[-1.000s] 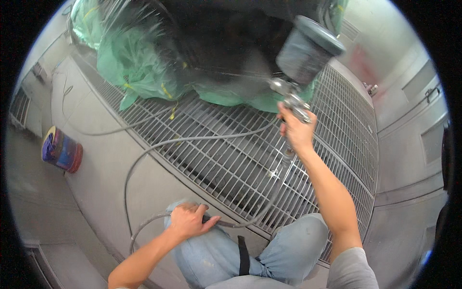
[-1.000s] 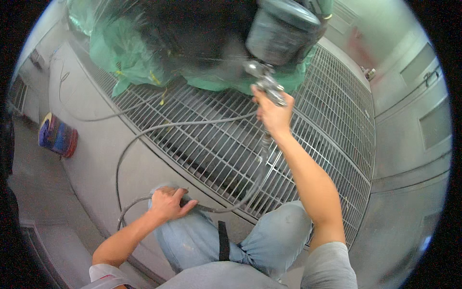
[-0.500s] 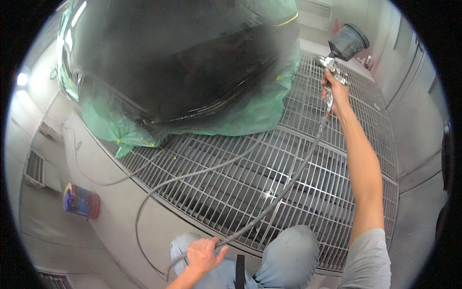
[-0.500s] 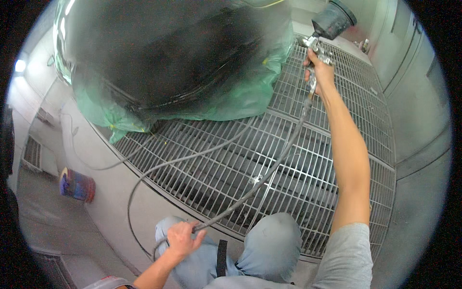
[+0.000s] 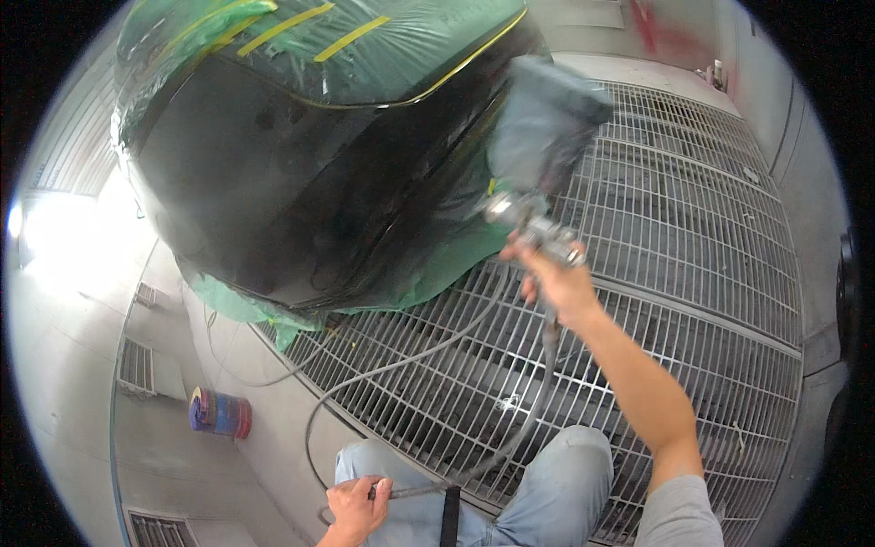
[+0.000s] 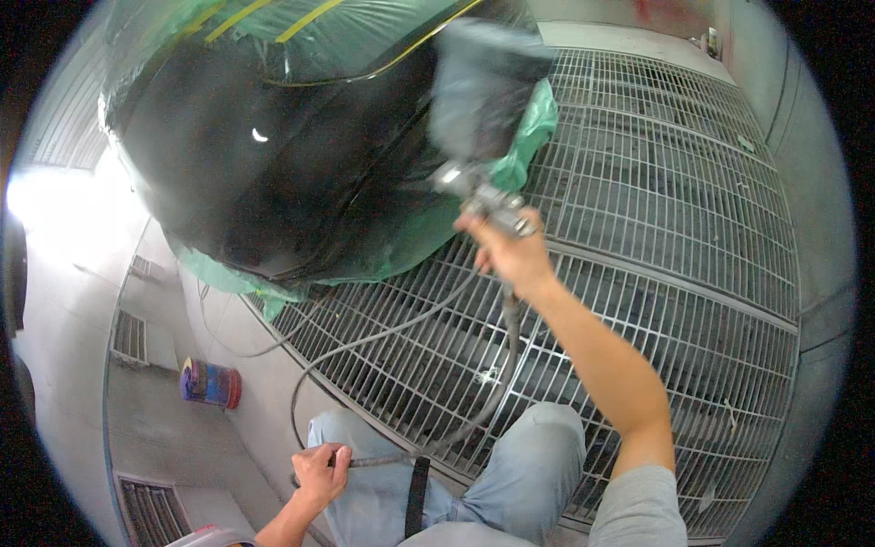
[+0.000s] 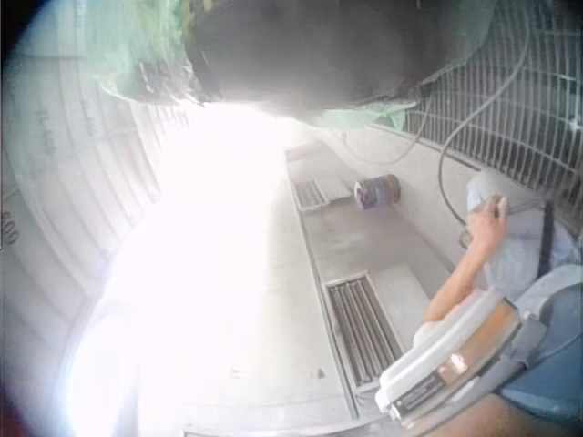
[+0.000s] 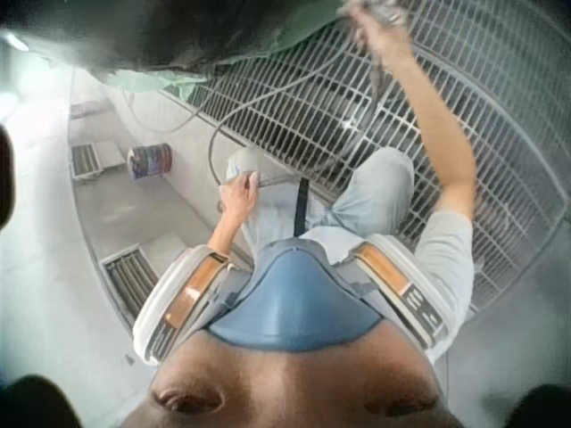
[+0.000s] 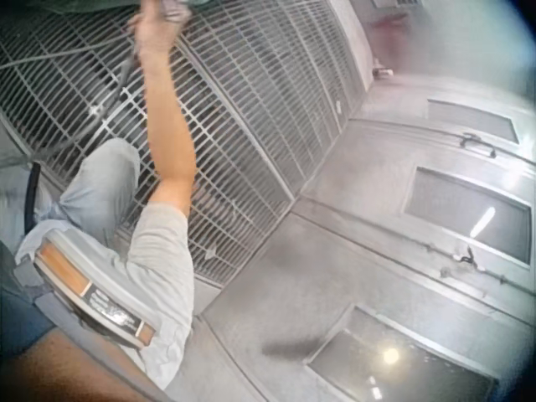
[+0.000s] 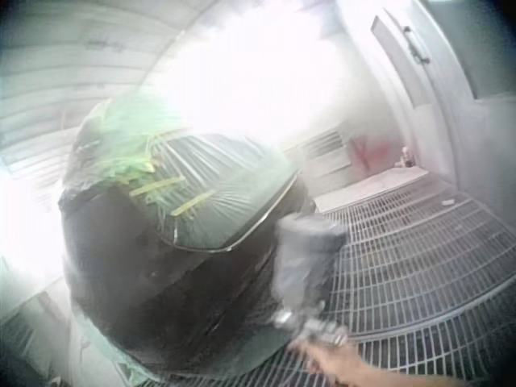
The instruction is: The person uses a spray gun to apply black paint to the rear of a car in a paint booth. The vehicle is masked with green plastic and yellow tape, and the operator moves around the rear bumper and trunk area to apply even coats.
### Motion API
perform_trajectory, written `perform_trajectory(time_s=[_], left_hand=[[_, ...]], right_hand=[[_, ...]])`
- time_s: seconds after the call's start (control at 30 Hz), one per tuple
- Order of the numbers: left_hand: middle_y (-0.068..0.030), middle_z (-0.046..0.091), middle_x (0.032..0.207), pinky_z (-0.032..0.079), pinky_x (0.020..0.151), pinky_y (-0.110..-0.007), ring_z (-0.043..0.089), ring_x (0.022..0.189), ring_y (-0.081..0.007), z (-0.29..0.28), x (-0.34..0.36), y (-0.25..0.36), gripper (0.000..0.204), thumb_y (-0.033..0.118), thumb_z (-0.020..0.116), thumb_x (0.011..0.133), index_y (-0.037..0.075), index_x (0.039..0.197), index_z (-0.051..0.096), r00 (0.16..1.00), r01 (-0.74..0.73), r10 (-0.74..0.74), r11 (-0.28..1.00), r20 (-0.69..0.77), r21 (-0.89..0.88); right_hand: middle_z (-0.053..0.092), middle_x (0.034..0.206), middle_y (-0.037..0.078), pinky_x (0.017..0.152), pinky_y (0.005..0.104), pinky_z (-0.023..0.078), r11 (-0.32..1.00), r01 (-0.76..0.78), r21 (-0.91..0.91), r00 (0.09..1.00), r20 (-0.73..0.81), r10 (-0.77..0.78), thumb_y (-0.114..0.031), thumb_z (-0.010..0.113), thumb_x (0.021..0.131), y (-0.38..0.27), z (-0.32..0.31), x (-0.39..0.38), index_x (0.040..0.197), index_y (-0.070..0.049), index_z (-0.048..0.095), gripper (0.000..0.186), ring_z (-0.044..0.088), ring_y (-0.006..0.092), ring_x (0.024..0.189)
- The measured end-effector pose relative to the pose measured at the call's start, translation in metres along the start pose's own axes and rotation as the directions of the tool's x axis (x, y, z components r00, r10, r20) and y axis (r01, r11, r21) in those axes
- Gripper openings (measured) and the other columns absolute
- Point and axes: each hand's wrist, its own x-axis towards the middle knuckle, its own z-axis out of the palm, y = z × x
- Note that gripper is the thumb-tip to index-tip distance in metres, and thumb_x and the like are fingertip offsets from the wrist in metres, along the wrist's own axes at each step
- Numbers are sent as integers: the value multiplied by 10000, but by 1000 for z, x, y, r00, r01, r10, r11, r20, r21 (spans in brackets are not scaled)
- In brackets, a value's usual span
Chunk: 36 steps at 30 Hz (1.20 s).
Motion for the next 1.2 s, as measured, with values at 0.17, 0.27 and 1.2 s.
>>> perform_trajectory(time_s=[0.17,0.27,1.2], left_hand=[[-16,595,535,431,445,-323,565,431,-193,-24,38,55,140,158,810,810,96,775,690,968,-251,252,967,14,-46],[-13,576,539,425,444,-321,551,432,-195,-26,60,72,128,154,805,801,102,795,688,948,-318,318,947,-15,-52],[-172,666,745,515,610,-518,658,673,-391,108,347,265,308,347,695,960,52,937,612,780,331,-37,872,625,-361]], right_hand=[[764,900,132,414,254,519,988,-130,83,858,509,70,-161,753,949,-30,19,0,1113,0,715,233,634,117,486],[736,835,125,400,249,497,996,-28,81,900,437,-10,-154,769,933,-50,18,37,1052,-9,713,196,603,116,465],[730,841,82,503,293,484,902,-139,-408,945,-326,-2,-269,627,1039,-199,-258,437,1030,-42,705,240,572,117,527]])
